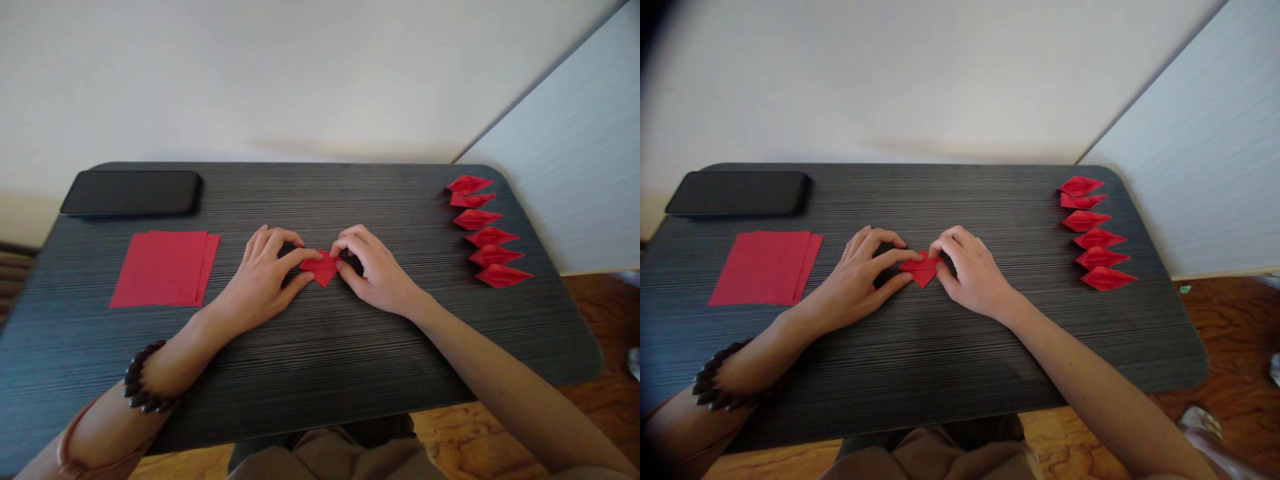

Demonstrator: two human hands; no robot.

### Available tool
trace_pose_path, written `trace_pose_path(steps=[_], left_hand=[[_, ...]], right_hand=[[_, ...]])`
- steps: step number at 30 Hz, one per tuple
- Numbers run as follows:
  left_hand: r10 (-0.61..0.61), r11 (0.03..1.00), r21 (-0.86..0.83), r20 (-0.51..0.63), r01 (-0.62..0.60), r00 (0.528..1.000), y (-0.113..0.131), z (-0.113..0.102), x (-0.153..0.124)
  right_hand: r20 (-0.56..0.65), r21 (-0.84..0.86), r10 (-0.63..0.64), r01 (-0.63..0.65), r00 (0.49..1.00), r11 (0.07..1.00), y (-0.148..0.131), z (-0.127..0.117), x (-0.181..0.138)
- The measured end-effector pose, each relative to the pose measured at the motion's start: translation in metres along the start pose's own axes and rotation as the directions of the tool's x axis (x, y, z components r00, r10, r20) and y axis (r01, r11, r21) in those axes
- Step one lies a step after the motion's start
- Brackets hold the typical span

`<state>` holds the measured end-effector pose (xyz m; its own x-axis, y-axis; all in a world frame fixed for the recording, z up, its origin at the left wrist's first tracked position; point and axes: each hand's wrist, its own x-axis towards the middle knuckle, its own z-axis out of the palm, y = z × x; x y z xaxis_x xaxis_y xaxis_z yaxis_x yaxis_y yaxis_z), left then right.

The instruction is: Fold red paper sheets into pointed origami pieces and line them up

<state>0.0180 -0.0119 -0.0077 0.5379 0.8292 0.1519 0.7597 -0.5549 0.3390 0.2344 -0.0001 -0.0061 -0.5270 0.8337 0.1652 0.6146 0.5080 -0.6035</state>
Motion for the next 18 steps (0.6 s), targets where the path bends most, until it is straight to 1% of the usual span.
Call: trace_pose_path(steps=[4,9,15,18], left_hand=[[-0.020,1.000,-0.018,-0.006,0.020,1.000,0.001,-0.001,0.001],[-0.026,0.999,-0.037,-0.008,0.026,1.000,0.000,-0.002,0.001],[0.051,0.991,-0.122,0.033,-0.046,0.998,-0.008,-0.004,0.002],[0.063,0.987,-0.151,0.022,-0.059,0.998,-0.011,-0.004,0.003]], right_hand=[[-0.007,-0.033,0.014,-0.014,1.000,0.999,-0.001,0.002,0.000],[0.046,0.028,-0.007,0.005,0.999,1.000,0.001,-0.003,0.001],[0.084,0.061,-0.042,0.037,0.996,0.997,0.003,-0.009,0.000],[0.081,0.038,-0.056,0.053,0.995,0.998,0.004,-0.009,0.000]])
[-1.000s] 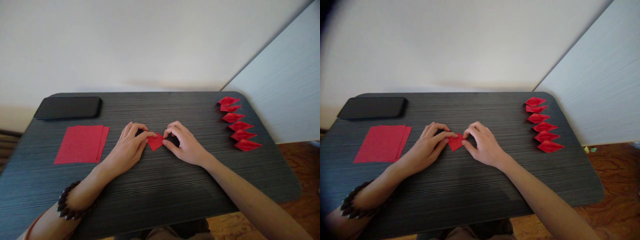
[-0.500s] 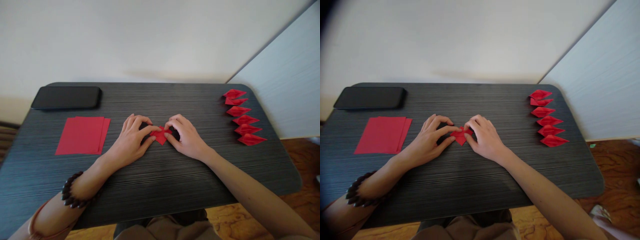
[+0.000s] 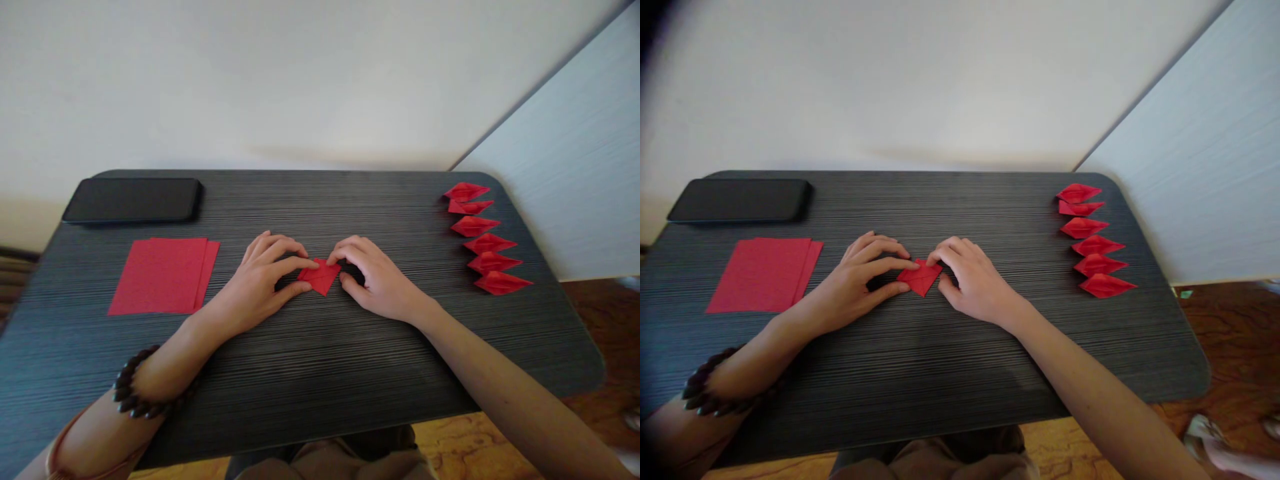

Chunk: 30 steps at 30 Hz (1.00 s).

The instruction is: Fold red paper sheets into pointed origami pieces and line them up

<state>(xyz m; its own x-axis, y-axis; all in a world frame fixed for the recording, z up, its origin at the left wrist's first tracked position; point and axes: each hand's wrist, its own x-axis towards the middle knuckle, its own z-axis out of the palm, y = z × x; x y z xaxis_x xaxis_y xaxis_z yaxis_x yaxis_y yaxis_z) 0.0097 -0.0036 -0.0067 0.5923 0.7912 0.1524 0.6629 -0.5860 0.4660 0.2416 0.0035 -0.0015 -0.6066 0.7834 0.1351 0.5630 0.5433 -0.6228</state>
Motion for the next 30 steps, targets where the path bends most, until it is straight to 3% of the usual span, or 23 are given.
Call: trace_pose_path(steps=[18,30], left_hand=[[0.072,0.997,0.029,-0.046,-0.070,0.996,-0.0034,0.0003,0.0009],[0.023,0.998,-0.050,-0.172,-0.032,0.985,0.0009,-0.0002,0.0001]], right_hand=[[-0.018,-0.027,-0.017,0.017,1.000,1.000,0.0005,0.0034,-0.0003],[-0.108,0.013,-0.008,0.009,0.994,1.000,0.0011,0.0090,0.0006]])
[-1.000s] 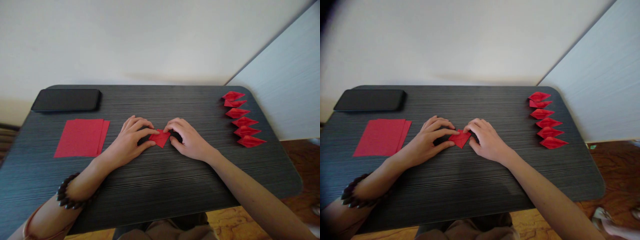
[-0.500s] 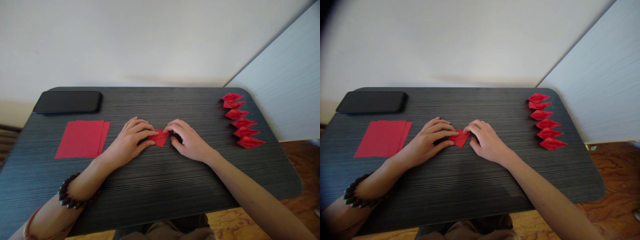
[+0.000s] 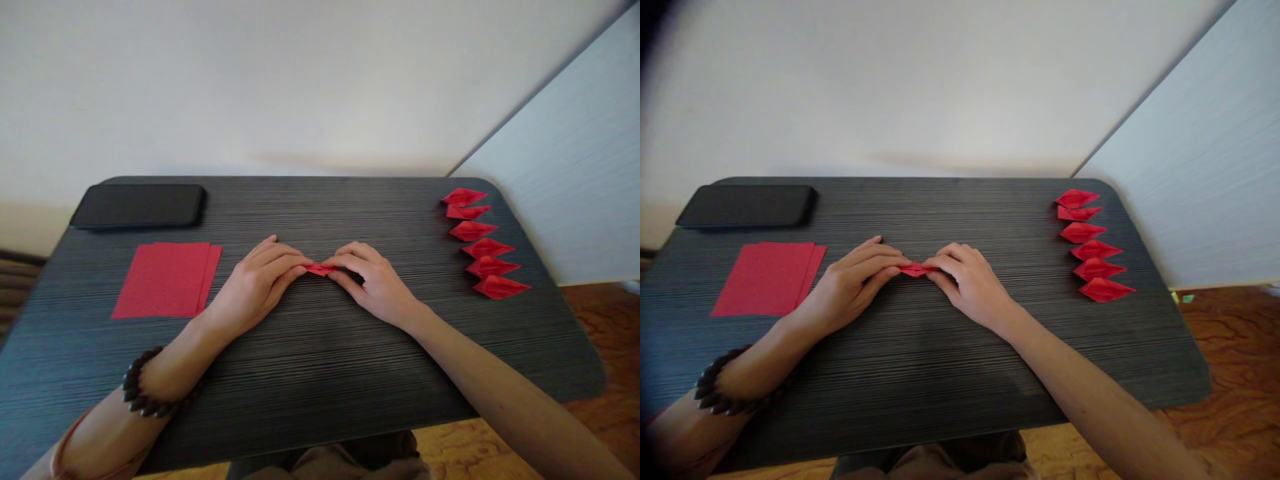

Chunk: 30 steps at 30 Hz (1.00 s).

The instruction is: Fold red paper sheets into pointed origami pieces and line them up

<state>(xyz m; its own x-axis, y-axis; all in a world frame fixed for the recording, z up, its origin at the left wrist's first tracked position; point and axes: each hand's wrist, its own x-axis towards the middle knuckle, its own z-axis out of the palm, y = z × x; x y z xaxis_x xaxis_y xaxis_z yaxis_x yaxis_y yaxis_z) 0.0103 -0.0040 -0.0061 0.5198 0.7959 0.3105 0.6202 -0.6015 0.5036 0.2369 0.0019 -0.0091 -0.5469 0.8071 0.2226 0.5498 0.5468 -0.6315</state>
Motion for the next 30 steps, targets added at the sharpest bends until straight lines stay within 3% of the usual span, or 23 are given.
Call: trace_pose_path(steps=[4,9,15,21,30], left_hand=[[-0.068,0.995,-0.073,-0.018,0.066,0.998,0.005,0.001,-0.001],[-0.209,0.963,-0.177,-0.008,0.205,0.978,0.007,0.005,-0.002],[-0.125,0.985,-0.118,0.045,0.130,0.991,0.006,0.005,0.000],[-0.095,0.993,-0.063,0.087,0.101,0.992,0.004,0.004,0.001],[-0.084,0.994,-0.070,0.065,0.088,0.994,0.005,0.005,0.000]], right_hand=[[-0.033,0.126,0.045,-0.040,0.998,0.991,0.000,-0.002,0.000],[0.041,0.156,0.109,-0.115,0.993,0.981,0.000,-0.007,0.001],[0.056,0.100,0.130,-0.135,0.990,0.986,-0.006,-0.006,0.003],[0.028,-0.061,0.104,-0.102,0.994,0.993,-0.007,0.001,0.002],[0.124,0.011,0.029,-0.031,0.992,0.999,0.002,-0.005,0.003]])
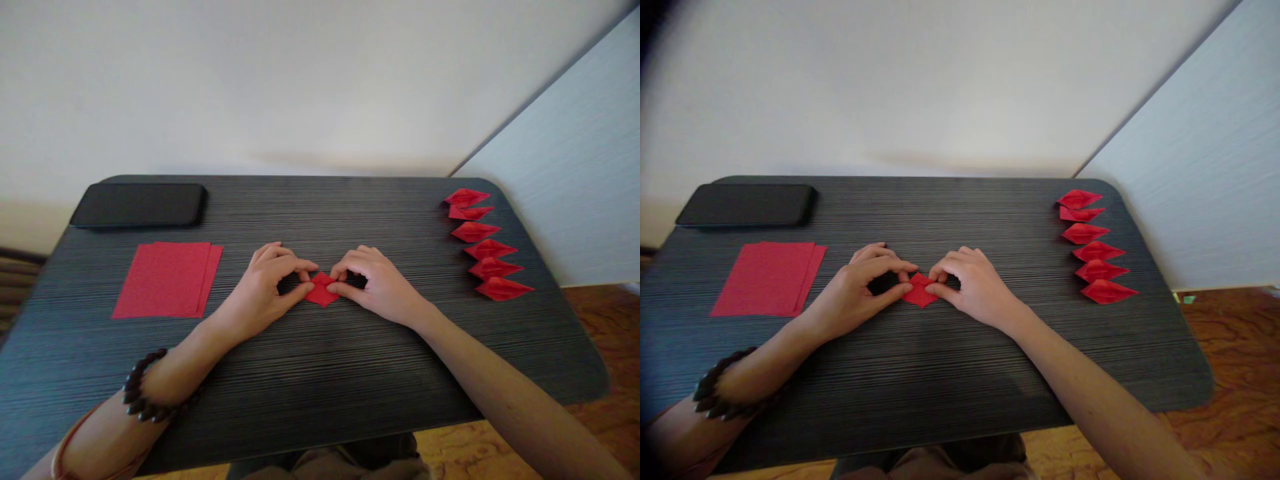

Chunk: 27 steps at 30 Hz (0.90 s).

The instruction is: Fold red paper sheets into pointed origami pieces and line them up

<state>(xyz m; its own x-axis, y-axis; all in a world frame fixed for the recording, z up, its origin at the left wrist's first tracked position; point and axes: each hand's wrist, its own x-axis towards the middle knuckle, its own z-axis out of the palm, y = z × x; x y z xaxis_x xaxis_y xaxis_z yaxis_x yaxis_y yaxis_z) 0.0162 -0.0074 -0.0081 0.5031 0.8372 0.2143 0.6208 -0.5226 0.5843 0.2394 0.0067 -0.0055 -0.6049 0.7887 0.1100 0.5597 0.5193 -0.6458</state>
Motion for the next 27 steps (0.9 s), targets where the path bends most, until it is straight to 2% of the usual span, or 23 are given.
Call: trace_pose_path(steps=[7,12,16,20,27], left_hand=[[0.060,0.998,0.029,0.031,-0.061,0.998,-0.001,-0.001,0.001],[0.150,0.988,0.032,0.025,-0.151,0.988,-0.002,0.001,0.001],[0.246,0.968,0.046,0.022,-0.246,0.969,-0.008,0.001,0.000],[0.337,0.936,0.082,0.068,-0.342,0.939,-0.011,-0.002,-0.002],[0.375,0.913,0.130,0.099,-0.386,0.922,-0.007,-0.005,-0.003]], right_hand=[[-0.018,-0.001,-0.045,0.045,0.999,0.999,0.002,0.002,-0.001],[-0.014,0.004,-0.103,0.103,0.995,0.995,0.004,0.002,-0.002],[-0.019,-0.006,-0.149,0.149,0.989,0.989,0.006,0.003,-0.003],[-0.035,-0.026,-0.181,0.180,0.983,0.983,0.008,0.003,-0.005],[-0.024,-0.079,-0.237,0.235,0.971,0.969,0.008,0.004,-0.006]])
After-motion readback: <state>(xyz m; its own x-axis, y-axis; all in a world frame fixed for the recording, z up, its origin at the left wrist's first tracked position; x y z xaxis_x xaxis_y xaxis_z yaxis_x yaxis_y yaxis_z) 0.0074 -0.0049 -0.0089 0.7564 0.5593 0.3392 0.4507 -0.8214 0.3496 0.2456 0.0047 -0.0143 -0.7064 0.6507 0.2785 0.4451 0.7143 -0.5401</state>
